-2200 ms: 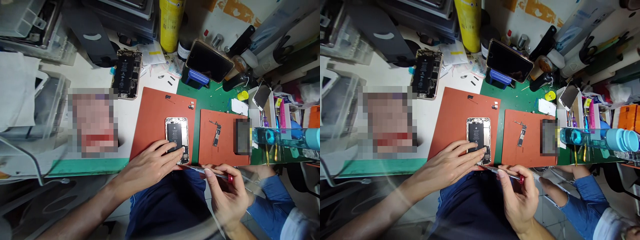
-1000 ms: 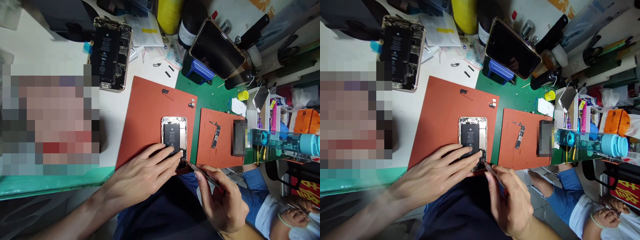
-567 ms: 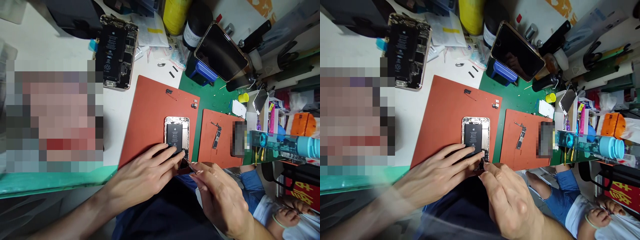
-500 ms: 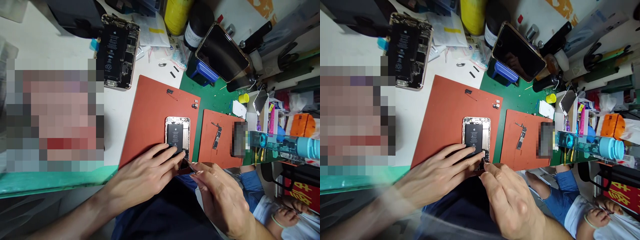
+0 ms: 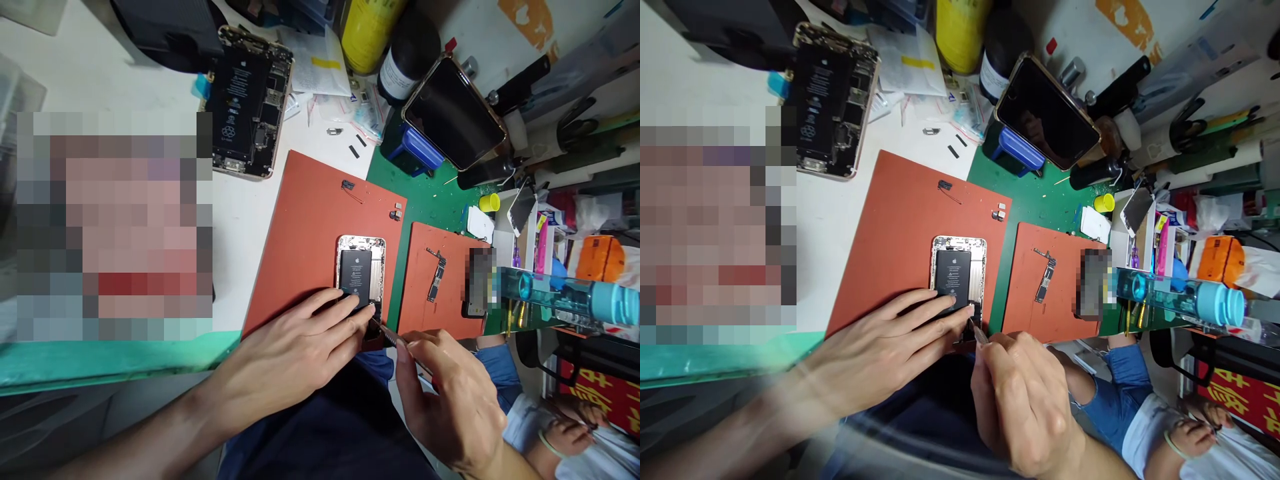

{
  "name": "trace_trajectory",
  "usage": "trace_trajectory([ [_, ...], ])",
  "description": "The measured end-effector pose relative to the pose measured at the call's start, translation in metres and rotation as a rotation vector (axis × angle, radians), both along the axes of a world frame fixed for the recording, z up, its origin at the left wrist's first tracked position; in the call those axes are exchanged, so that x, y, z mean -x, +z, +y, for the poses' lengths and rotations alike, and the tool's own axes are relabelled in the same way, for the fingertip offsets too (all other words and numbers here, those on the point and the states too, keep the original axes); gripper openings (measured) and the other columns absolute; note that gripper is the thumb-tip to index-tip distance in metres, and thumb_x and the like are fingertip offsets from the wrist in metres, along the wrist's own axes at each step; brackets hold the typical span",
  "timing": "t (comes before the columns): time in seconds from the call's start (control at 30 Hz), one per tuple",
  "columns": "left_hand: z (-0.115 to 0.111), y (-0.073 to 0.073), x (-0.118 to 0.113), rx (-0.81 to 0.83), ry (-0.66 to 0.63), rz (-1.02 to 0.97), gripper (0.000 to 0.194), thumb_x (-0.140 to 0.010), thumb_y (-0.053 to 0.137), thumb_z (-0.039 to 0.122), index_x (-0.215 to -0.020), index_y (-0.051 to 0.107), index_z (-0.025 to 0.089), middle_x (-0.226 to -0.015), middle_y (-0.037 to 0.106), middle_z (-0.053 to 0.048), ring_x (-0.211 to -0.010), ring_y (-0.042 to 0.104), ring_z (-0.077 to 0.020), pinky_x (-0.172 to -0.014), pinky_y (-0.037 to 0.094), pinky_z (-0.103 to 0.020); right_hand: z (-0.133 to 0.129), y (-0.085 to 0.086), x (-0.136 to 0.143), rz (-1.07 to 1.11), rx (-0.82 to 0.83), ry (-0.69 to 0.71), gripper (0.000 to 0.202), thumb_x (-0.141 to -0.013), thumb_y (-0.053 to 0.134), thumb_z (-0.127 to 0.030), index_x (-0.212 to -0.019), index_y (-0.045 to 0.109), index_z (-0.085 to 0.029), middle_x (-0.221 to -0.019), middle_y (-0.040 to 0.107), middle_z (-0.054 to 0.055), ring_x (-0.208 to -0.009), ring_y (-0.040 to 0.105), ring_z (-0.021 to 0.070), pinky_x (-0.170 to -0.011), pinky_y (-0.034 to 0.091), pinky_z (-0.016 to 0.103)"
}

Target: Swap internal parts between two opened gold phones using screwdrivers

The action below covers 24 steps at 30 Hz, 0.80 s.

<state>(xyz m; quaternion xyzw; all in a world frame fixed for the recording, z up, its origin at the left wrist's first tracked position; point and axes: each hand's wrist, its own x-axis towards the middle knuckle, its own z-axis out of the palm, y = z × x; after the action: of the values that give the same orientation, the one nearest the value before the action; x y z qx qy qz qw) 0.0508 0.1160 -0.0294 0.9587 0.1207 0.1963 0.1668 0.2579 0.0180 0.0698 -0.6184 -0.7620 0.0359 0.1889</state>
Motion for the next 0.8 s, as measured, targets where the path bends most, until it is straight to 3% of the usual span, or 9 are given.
trace_trajectory([
  [0.1, 0.0001, 0.0004, 0.0001, 0.001, 0.004, -0.004, 0.028, -0.109, 0.057, 0.021, -0.13, 0.076, 0.017, -0.158, 0.066, -0.004, -0.138, 0.062, -0.0293, -0.122, 0.046, -0.048, 0.0002, 0.0003, 0.0005, -0.032, -0.028, -0.005, 0.024, -0.098, 0.073, -0.002, -0.118, 0.066, -0.013, -0.079, 0.072, 0.003, -0.06, 0.061, 0.0159, -0.052, 0.05, 0.032],
  [0.43, -0.0001, -0.0001, -0.0006, -0.004, 0.006, -0.002, 0.027, -0.108, 0.06, 0.022, -0.13, 0.075, 0.018, -0.158, 0.066, -0.004, -0.138, 0.062, -0.0292, -0.122, 0.046, -0.048, 0.0043, -0.0037, 0.0005, -0.014, -0.074, -0.008, 0.02, -0.097, 0.072, -0.001, -0.112, 0.067, -0.012, -0.082, 0.072, 0.007, -0.066, 0.068, 0.0187, -0.056, 0.054, 0.033],
  [0.8, 0.0002, 0.0001, 0.0, 0.014, 0.005, -0.015, 0.028, -0.109, 0.06, 0.023, -0.131, 0.076, 0.018, -0.157, 0.067, -0.004, -0.138, 0.061, -0.029, -0.122, 0.044, -0.048, 0.0067, -0.0081, 0.0001, -0.006, -0.117, 0.027, 0.021, -0.095, 0.075, -0.001, -0.111, 0.067, -0.011, -0.078, 0.07, 0.006, -0.065, 0.062, 0.0187, -0.054, 0.05, 0.034],
])
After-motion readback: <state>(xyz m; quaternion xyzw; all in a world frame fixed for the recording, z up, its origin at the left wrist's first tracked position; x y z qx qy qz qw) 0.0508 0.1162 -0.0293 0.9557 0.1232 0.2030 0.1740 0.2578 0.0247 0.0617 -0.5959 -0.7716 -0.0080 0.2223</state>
